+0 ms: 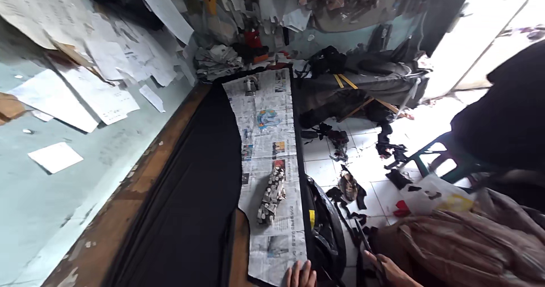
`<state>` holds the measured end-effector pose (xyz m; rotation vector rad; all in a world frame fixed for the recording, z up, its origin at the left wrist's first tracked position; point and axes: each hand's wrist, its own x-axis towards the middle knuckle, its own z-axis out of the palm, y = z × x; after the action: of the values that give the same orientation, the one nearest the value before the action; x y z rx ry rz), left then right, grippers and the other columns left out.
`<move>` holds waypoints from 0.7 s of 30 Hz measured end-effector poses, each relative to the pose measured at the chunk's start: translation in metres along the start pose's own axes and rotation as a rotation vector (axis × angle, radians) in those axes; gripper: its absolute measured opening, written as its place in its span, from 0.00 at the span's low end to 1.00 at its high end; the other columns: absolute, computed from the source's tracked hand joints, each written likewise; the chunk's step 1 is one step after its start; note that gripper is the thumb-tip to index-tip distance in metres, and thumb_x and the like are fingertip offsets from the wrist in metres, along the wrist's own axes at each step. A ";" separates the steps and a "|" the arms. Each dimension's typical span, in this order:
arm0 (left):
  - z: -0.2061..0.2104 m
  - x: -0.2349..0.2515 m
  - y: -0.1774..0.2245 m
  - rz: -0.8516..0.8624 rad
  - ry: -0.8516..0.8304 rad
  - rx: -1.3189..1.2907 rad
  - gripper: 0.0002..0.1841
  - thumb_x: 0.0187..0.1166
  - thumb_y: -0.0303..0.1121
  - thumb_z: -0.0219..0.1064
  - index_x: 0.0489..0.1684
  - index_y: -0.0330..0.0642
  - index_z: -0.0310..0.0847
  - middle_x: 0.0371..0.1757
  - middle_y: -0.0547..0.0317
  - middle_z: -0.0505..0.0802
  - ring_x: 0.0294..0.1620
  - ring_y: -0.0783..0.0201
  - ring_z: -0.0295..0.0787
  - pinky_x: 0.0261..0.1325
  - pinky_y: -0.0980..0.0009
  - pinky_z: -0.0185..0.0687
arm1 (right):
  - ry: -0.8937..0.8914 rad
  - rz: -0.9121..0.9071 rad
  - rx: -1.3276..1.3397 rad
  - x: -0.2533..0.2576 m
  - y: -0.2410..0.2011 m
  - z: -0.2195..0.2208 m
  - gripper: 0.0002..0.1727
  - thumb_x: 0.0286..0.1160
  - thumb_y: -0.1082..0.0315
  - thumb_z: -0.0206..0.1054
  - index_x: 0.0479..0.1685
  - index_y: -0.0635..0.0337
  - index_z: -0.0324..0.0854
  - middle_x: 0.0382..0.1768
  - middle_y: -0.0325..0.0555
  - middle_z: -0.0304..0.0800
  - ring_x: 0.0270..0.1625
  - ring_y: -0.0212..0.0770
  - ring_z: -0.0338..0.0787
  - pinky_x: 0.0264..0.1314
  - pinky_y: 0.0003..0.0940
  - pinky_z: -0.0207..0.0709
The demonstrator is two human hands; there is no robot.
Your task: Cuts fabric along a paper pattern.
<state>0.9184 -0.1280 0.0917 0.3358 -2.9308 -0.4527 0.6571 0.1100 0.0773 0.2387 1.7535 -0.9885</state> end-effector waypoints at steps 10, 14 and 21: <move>0.009 0.005 0.017 -0.086 0.139 0.016 0.27 0.80 0.55 0.61 0.62 0.43 0.89 0.79 0.48 0.84 0.85 0.40 0.70 0.87 0.44 0.62 | 0.067 -0.028 0.079 -0.046 0.061 -0.037 0.31 0.81 0.41 0.66 0.61 0.61 0.75 0.23 0.46 0.79 0.20 0.41 0.81 0.28 0.40 0.83; -0.003 0.021 0.027 -0.178 0.114 0.020 0.22 0.81 0.51 0.61 0.54 0.44 0.92 0.75 0.52 0.87 0.84 0.43 0.72 0.86 0.47 0.64 | 0.044 -0.105 0.181 -0.033 0.034 -0.037 0.27 0.82 0.43 0.66 0.59 0.60 0.75 0.22 0.44 0.78 0.18 0.38 0.81 0.25 0.36 0.82; -0.011 0.117 0.029 -0.394 0.236 -0.038 0.24 0.79 0.45 0.65 0.61 0.32 0.86 0.76 0.34 0.82 0.83 0.32 0.71 0.86 0.39 0.60 | -0.090 -0.229 0.101 0.020 -0.046 -0.089 0.26 0.82 0.48 0.67 0.62 0.62 0.75 0.24 0.44 0.81 0.21 0.37 0.81 0.27 0.35 0.82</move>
<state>0.8022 -0.1327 0.1255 0.9034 -2.6215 -0.4783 0.5595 0.1384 0.0918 0.0553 1.6759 -1.2356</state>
